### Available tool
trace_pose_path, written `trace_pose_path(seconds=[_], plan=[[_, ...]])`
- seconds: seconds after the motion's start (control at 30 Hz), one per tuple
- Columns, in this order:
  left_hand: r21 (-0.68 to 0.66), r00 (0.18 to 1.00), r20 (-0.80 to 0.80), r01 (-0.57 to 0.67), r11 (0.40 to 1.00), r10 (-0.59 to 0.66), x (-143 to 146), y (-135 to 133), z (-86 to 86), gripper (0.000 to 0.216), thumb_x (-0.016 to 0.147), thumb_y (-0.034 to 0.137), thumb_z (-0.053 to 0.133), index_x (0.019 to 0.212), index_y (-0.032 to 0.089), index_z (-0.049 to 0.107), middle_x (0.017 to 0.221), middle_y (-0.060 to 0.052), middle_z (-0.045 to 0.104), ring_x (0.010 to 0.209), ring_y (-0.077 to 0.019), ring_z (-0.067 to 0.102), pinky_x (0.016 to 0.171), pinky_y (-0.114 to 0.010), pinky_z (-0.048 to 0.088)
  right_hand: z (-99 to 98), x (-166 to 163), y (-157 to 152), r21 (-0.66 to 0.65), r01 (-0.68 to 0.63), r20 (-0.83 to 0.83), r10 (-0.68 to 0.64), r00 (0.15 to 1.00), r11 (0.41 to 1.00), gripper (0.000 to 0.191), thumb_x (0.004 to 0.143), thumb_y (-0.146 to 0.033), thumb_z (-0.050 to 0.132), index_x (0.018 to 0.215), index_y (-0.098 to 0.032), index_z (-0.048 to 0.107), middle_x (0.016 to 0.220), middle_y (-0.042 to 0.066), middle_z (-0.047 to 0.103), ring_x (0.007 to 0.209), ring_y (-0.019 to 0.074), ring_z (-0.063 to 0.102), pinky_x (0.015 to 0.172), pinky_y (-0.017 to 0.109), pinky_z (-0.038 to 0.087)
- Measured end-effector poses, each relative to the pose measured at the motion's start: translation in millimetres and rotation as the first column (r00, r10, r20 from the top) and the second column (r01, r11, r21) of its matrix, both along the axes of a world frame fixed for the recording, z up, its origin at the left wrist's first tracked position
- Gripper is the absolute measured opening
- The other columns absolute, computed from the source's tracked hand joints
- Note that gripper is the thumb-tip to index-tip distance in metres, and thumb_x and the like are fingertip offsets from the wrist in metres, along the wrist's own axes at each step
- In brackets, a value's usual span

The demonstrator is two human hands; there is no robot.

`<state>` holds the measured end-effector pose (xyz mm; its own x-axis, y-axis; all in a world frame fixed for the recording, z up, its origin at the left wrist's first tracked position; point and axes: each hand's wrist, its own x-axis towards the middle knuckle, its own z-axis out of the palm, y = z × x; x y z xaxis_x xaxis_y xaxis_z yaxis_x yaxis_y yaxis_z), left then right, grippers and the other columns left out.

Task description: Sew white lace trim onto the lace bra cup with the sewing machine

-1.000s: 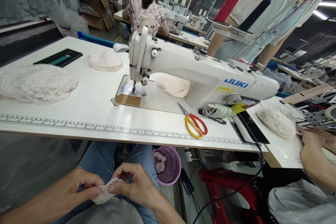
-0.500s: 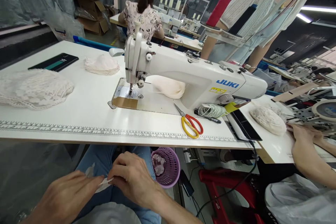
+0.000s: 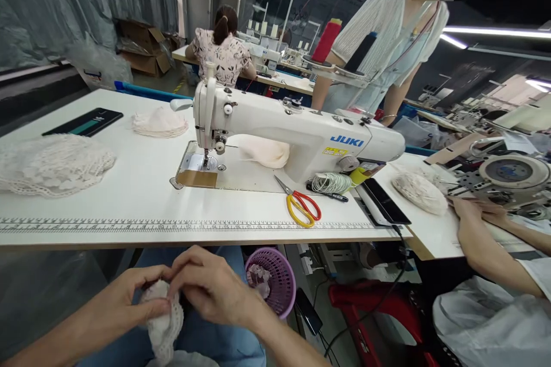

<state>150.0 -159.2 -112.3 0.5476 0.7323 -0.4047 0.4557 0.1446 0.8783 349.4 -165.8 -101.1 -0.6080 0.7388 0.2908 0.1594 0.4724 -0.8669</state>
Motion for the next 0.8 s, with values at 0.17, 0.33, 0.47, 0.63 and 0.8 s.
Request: trace_pose_path(seconds=[0.17,0.33,0.47,0.63,0.8], plan=[[-0.059,0.991,0.073,-0.108,0.992,0.112,-2,-1,-11.8,0.027,0.073,0.042,0.061,0.07,0.016,0.057,0.061,0.005,0.045,0.058,-0.0129,0.041,0.055,-0.023,0.032,-37.9,-17,-29,-0.342,0.306,0.023,-0.317,0.948,0.888,0.033,0.079,-0.032,0.066,0.107,-0.019,0.056,0.097,0.004,0.058,0.087,0.0166,0.053,0.078,0.027,0.043],[-0.093,0.979,0.108,-0.166,0.982,0.175,-10,-5,-17.8,0.04,0.078,0.053,0.06,0.073,0.014,0.06,0.062,0.004,0.044,0.059,-0.0121,0.037,0.055,-0.022,0.029,-61.8,-31,-36,-0.455,0.399,0.089,-0.405,0.91,0.796,0.022,0.078,-0.039,0.064,0.073,-0.018,0.059,0.064,-0.004,0.049,0.065,0.0123,0.044,0.062,0.024,0.034],[-0.158,0.966,0.154,-0.182,0.971,0.206,-13,-9,-24.3,0.049,0.078,0.062,0.058,0.077,0.014,0.066,0.066,0.001,0.051,0.062,-0.0138,0.042,0.058,-0.023,0.034,-55.1,-22,-33,-0.406,0.409,0.064,-0.421,0.905,0.817,0.027,0.079,-0.042,0.067,0.071,-0.017,0.06,0.065,-0.004,0.051,0.064,0.012,0.045,0.062,0.024,0.032],[-0.19,0.963,0.159,-0.188,0.964,0.219,-11,-14,-29.7,0.048,0.075,0.063,0.062,0.079,0.016,0.072,0.068,-0.003,0.062,0.065,-0.0165,0.05,0.061,-0.025,0.038,-45.0,-10,-38,-0.308,0.415,0.092,-0.407,0.909,0.856,0.023,0.082,-0.041,0.067,0.077,-0.019,0.063,0.071,-0.002,0.057,0.07,0.0134,0.05,0.072,0.027,0.033],[-0.224,0.961,0.158,-0.19,0.956,0.228,-9,-17,-28.1,0.045,0.075,0.059,0.065,0.076,0.015,0.073,0.065,-0.003,0.064,0.06,-0.0148,0.05,0.058,-0.024,0.037,-46.5,-10,-43,-0.305,0.407,0.086,-0.401,0.912,0.861,0.022,0.083,-0.041,0.066,0.077,-0.02,0.063,0.072,-0.002,0.059,0.071,0.0143,0.052,0.075,0.028,0.034]])
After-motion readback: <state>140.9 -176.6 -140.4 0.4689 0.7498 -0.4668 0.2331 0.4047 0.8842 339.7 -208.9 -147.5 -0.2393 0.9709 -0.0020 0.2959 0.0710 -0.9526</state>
